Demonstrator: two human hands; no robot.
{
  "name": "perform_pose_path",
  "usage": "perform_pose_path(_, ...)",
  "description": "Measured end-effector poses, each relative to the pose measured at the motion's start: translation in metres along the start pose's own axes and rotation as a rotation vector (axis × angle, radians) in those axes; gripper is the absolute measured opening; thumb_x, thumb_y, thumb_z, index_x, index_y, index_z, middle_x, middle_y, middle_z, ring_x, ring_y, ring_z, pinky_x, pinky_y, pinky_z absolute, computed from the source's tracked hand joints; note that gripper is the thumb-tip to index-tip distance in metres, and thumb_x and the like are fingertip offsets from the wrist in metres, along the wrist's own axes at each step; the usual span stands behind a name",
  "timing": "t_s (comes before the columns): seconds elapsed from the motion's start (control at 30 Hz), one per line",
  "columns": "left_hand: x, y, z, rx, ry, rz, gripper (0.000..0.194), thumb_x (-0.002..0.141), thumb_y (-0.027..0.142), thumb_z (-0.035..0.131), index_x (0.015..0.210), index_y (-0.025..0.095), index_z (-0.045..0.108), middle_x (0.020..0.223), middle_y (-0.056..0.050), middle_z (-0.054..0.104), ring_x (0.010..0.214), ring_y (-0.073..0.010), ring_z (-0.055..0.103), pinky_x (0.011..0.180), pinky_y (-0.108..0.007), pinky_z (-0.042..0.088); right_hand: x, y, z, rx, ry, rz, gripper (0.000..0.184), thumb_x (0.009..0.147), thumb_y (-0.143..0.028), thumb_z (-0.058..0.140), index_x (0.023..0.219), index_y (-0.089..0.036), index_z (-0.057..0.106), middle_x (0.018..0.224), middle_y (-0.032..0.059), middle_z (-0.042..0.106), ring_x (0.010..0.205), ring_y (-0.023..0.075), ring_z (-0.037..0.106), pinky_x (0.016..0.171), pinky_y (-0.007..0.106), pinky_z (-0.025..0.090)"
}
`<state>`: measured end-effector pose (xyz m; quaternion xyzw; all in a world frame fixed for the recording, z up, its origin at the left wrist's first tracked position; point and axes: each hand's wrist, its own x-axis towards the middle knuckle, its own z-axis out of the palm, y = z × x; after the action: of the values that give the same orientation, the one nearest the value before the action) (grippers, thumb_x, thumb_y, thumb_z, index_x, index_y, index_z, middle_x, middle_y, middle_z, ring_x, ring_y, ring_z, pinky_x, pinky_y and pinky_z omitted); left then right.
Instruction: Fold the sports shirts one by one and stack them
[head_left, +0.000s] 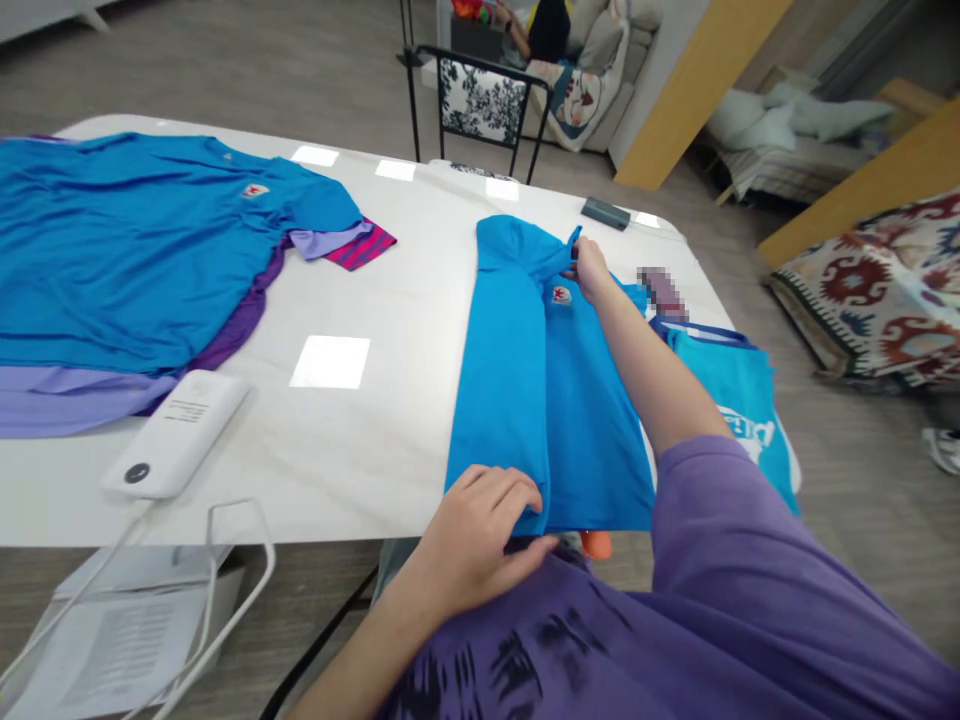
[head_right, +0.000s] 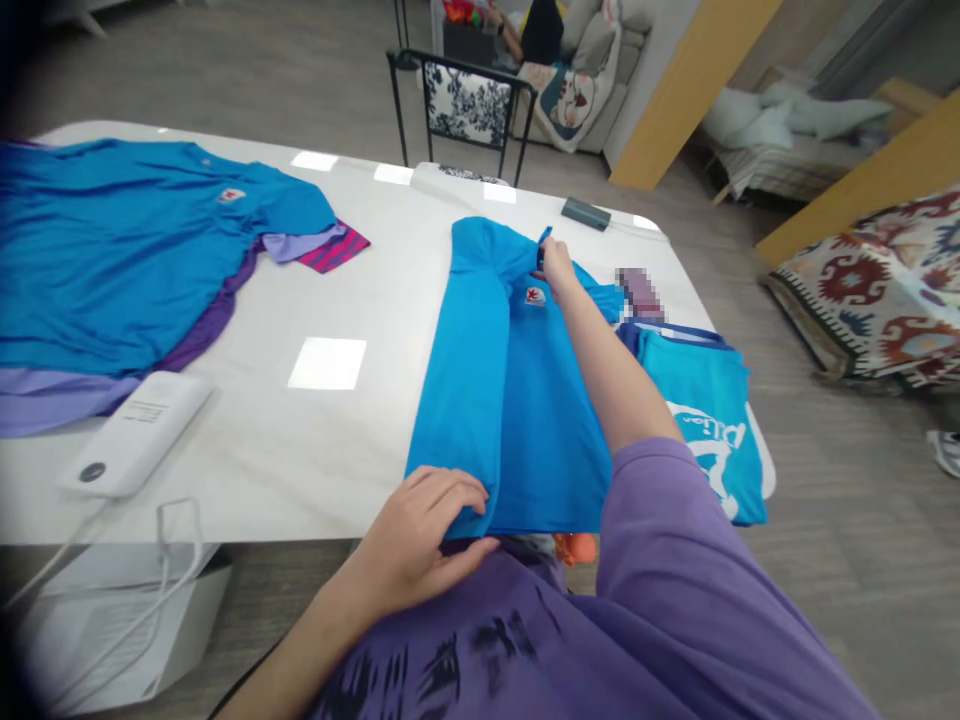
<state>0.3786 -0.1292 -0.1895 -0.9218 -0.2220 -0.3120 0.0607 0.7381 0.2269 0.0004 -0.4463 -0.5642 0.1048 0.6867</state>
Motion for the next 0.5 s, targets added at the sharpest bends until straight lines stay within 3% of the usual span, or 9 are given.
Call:
perform_pose_path(0.07, 0.006, -0.006, 0.012, 0.032, -0.055, -0.008, 0.029, 0.108, 0.049, 0.074, 0.123, 0.024, 0.071, 0.131, -0.008, 0.082, 0.123, -0.0268, 0.077, 0.107, -0.045, 0.06, -0.02, 0.028, -0.023, -0.112, 0.106, 0.018, 0.057, 0.106, -0.068, 0.05, 0.135, -0.021, 0.063, 0.123, 0.0123, 0.072, 0.124, 0.0302, 0.071, 0.117, 0.055, 0.06)
perform_pose_path(0.13, 0.01, -0.019, 0.023, 0.123, -0.023, -0.029, 0.033, 0.113, 0.046, 0.068, 0.136, 0.023, 0.071, 0.148, -0.01, 0.077, 0.144, -0.0291, 0.07, 0.124, -0.049, 0.054, -0.041, 0.044, -0.036, -0.265, 0.142, -0.056, 0.056, 0.105, -0.058, 0.055, 0.142, -0.017, 0.064, 0.142, 0.0181, 0.069, 0.141, 0.0343, 0.064, 0.129, 0.06, 0.049)
perform_pose_path(0.23, 0.011, -0.04, 0.037, 0.336, -0.002, -0.077, 0.051, 0.116, 0.043, 0.062, 0.162, 0.021, 0.061, 0.175, -0.012, 0.057, 0.17, -0.0335, 0.046, 0.141, -0.058, 0.039, -0.066, 0.049, -0.037, -0.454, 0.013, -0.211, 0.062, 0.107, -0.051, 0.055, 0.157, -0.015, 0.062, 0.168, 0.0211, 0.057, 0.159, 0.0385, 0.052, 0.138, 0.063, 0.038)
perform_pose_path(0.37, 0.002, -0.052, 0.045, 0.51, -0.063, -0.129, 0.076, 0.114, 0.053, 0.062, 0.179, 0.021, 0.042, 0.189, -0.012, 0.034, 0.178, -0.0368, 0.03, 0.143, -0.061, 0.035, -0.071, 0.032, -0.012, -0.519, -0.202, -0.373, 0.07, 0.113, -0.057, 0.05, 0.171, -0.018, 0.055, 0.182, 0.0141, 0.045, 0.169, 0.0358, 0.043, 0.142, 0.06, 0.034)
perform_pose_path(0.5, -0.007, -0.047, 0.044, 0.583, -0.098, -0.141, 0.082, 0.114, 0.059, 0.059, 0.183, 0.021, 0.036, 0.191, -0.01, 0.029, 0.177, -0.0365, 0.031, 0.144, -0.06, 0.033, -0.039, 0.001, 0.037, -0.469, -0.341, -0.453, 0.071, 0.118, -0.058, 0.038, 0.176, -0.02, 0.051, 0.182, 0.0094, 0.047, 0.17, 0.0288, 0.043, 0.143, 0.051, 0.034)
